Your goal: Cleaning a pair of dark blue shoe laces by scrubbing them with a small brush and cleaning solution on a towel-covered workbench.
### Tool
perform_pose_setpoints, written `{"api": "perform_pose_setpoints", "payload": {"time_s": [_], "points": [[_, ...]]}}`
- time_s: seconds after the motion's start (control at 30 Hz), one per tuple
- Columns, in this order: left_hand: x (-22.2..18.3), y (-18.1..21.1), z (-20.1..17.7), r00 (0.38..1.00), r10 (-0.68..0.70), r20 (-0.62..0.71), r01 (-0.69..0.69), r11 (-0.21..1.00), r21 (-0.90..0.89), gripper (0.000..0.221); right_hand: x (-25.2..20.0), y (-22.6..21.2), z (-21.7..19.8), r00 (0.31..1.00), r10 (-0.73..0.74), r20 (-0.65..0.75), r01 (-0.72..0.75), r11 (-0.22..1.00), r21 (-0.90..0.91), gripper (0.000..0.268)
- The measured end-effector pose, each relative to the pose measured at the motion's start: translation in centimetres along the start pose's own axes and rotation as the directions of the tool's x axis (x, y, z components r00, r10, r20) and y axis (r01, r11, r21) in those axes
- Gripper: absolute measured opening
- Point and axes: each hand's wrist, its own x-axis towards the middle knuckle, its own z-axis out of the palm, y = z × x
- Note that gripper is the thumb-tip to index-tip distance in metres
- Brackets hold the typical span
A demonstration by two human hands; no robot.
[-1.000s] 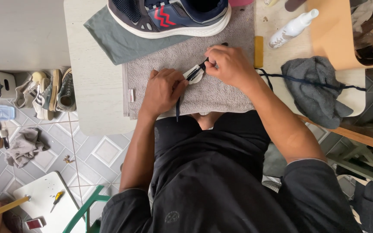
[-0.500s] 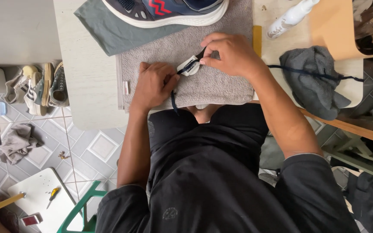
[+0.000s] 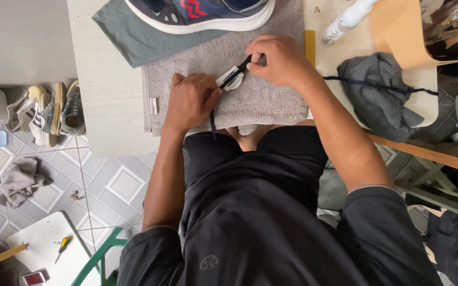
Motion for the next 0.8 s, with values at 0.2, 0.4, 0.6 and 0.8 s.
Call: {"api": "perform_pose_setpoints", "payload": {"time_s": [0.2, 0.4, 0.6, 0.8], "points": [[-3.8, -1.0, -0.9, 0.998, -0.062, 0.001, 0.062, 0.998, 0.022, 0.029, 0.0, 1.2, 0.9, 0.999, -0.042, 0.025, 0.044, 0.995, -0.088, 0.022], [-6.8, -0.9, -2.4, 0.995, -0.095, 0.002, 0.095, 0.995, 0.043, 0.026, 0.0, 1.0, 0.9, 0.999, -0.011, 0.054, 0.017, 0.992, -0.124, 0.024], [-12.4, -2.0, -5.3, 0.963, -0.268, -0.017, 0.268, 0.962, 0.045, 0.026, 0.0, 1.2, 0.9, 0.999, -0.033, 0.043, 0.037, 0.995, -0.093, 0.022], [-12.2, -0.8, -5.8, 0.979, -0.190, -0.068, 0.188, 0.981, -0.037, 0.021, -1.1, -1.2, -1.1, 0.990, -0.143, 0.020, 0.141, 0.986, 0.092, 0.015]]}}
